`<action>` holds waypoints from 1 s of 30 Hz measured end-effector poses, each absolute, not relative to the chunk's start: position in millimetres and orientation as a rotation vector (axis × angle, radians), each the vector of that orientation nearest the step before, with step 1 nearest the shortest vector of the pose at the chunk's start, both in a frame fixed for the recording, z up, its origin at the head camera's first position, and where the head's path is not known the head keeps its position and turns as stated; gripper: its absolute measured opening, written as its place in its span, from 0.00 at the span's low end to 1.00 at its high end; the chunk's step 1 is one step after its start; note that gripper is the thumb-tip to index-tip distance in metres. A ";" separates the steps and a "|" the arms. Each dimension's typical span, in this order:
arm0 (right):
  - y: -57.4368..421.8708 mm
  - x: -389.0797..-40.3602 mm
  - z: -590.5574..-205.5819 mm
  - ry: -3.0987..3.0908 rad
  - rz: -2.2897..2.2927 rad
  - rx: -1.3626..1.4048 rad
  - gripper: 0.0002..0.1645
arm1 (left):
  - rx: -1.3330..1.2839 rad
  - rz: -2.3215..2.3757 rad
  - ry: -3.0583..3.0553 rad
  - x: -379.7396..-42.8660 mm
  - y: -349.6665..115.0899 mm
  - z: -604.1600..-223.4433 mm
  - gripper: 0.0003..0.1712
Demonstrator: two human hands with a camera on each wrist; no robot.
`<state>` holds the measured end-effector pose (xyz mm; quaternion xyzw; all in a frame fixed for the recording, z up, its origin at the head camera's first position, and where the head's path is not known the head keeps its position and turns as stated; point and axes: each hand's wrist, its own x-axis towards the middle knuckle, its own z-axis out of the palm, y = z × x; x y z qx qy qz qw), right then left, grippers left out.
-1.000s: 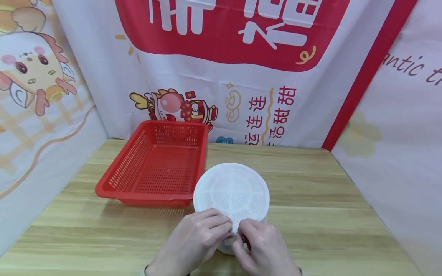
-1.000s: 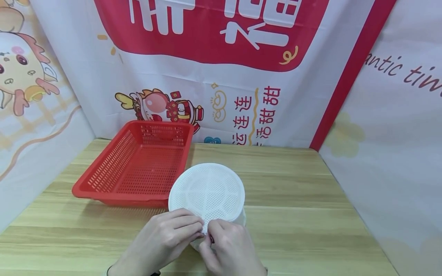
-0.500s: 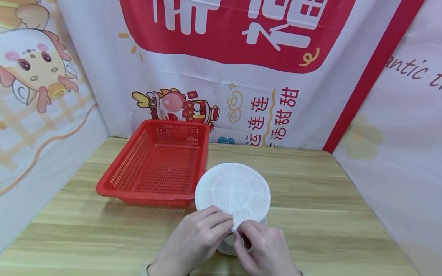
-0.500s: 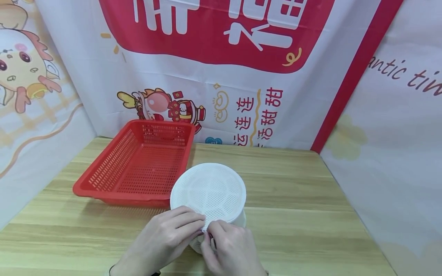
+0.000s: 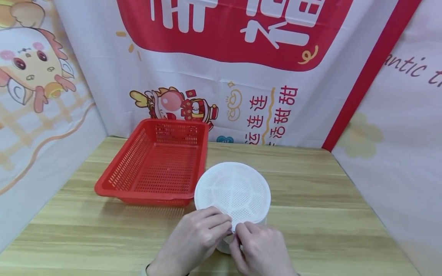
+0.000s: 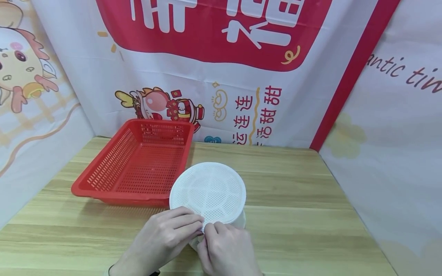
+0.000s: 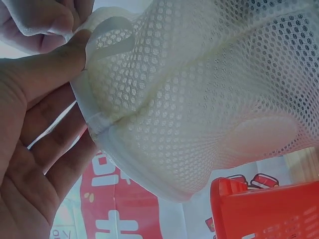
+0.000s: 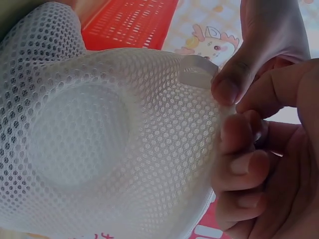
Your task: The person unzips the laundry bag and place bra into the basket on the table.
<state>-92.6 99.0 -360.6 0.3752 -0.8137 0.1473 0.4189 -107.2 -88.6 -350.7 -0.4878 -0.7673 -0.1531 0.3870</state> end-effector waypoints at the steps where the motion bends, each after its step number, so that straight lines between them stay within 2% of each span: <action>1: 99.1 -92.9 -360.8 -2.040 0.379 0.945 0.10 | -1.246 -0.397 -1.952 -107.1 -88.8 -350.6 0.10; 10: 100.5 -94.7 -361.8 -2.021 0.498 0.953 0.10 | -1.192 -0.506 -2.026 -104.6 -91.3 -350.7 0.07; 16: 100.1 -94.7 -363.3 -2.024 0.532 0.962 0.10 | -1.193 -0.532 -2.069 -104.7 -91.8 -349.6 0.13; 30: 102.4 -94.4 -367.5 -2.028 0.566 0.969 0.10 | -1.270 -0.507 -2.050 -103.6 -93.1 -347.5 0.10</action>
